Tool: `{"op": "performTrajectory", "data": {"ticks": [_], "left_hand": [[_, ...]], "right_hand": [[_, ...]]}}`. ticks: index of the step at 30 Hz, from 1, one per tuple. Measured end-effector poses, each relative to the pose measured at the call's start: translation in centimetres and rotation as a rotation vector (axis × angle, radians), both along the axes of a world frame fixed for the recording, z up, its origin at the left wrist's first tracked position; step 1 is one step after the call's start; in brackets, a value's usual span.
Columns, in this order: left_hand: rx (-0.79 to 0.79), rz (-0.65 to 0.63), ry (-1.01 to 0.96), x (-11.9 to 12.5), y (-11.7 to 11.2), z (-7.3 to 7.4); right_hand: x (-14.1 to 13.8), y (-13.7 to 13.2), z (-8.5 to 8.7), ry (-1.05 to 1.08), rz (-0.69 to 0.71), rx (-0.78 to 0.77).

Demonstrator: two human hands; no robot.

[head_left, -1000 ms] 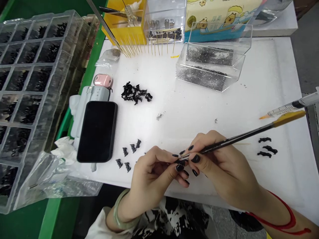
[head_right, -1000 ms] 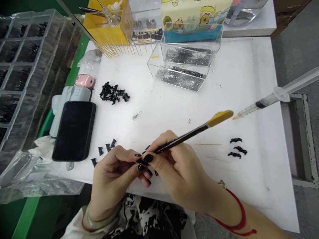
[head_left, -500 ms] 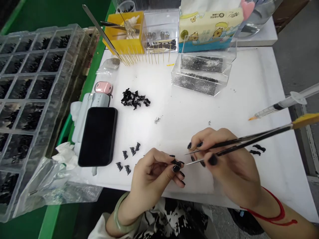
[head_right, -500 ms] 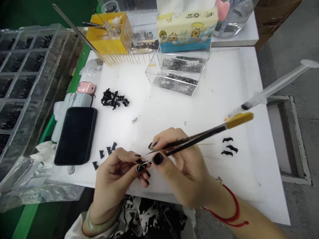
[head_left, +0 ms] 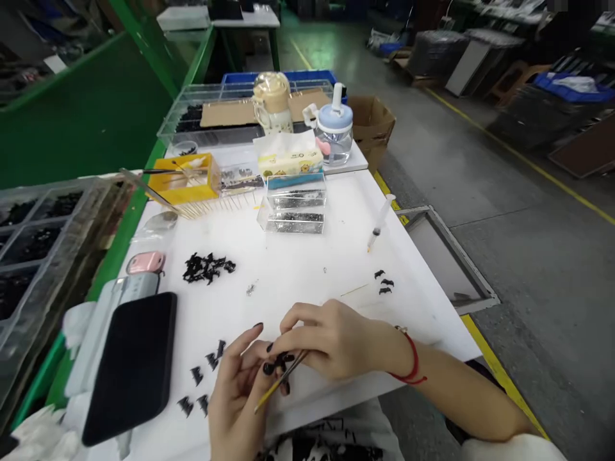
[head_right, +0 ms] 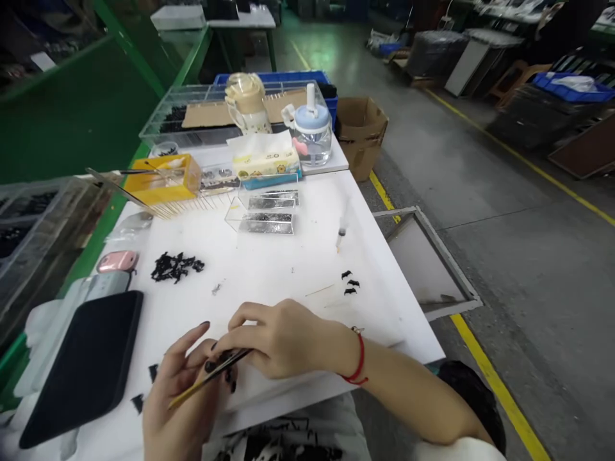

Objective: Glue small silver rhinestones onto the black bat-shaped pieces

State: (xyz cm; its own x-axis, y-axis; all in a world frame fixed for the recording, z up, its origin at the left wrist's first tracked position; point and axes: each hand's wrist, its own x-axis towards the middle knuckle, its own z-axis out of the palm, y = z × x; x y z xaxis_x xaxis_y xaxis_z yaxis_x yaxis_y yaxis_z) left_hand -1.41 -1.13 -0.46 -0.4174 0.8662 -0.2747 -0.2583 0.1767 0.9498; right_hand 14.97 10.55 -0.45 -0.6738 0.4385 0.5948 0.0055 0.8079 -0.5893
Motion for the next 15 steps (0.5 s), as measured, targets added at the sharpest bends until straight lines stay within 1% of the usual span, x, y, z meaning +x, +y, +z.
{"op": "performTrajectory", "data": {"ticks": [3, 5, 7, 9, 11, 13, 15], "left_hand": [[0.094, -0.039, -0.011, 0.3, 0.4, -0.4], [0.17, -0.066, 0.014, 0.5, 0.6, -0.8], [0.28, -0.1, 0.068, 0.7, 0.7, -1.2], [0.404, -0.133, 0.24, 0.7, 0.4, -1.4], [0.466, -0.135, 0.509, 0.0, -0.3, -1.4], [0.452, -0.082, 0.733, -1.4, -1.4, -1.5], [0.4, 0.022, 0.867, -3.2, -2.9, -1.6]], "right_hand": [[0.1, 0.4, 0.1, -0.084, -0.028, 0.078], [0.7, 0.8, 0.6, -0.174, -0.056, 0.104], [2.2, 1.4, 1.6, -0.282, -0.115, 0.105], [4.5, 2.3, 2.4, -0.39, -0.242, 0.077], [7.3, 4.0, 2.6, -0.491, -0.404, 0.054], [10.1, 6.5, 1.9, -0.588, -0.542, 0.038], [12.2, 9.1, 0.5, -0.663, -0.635, 0.013]]}}
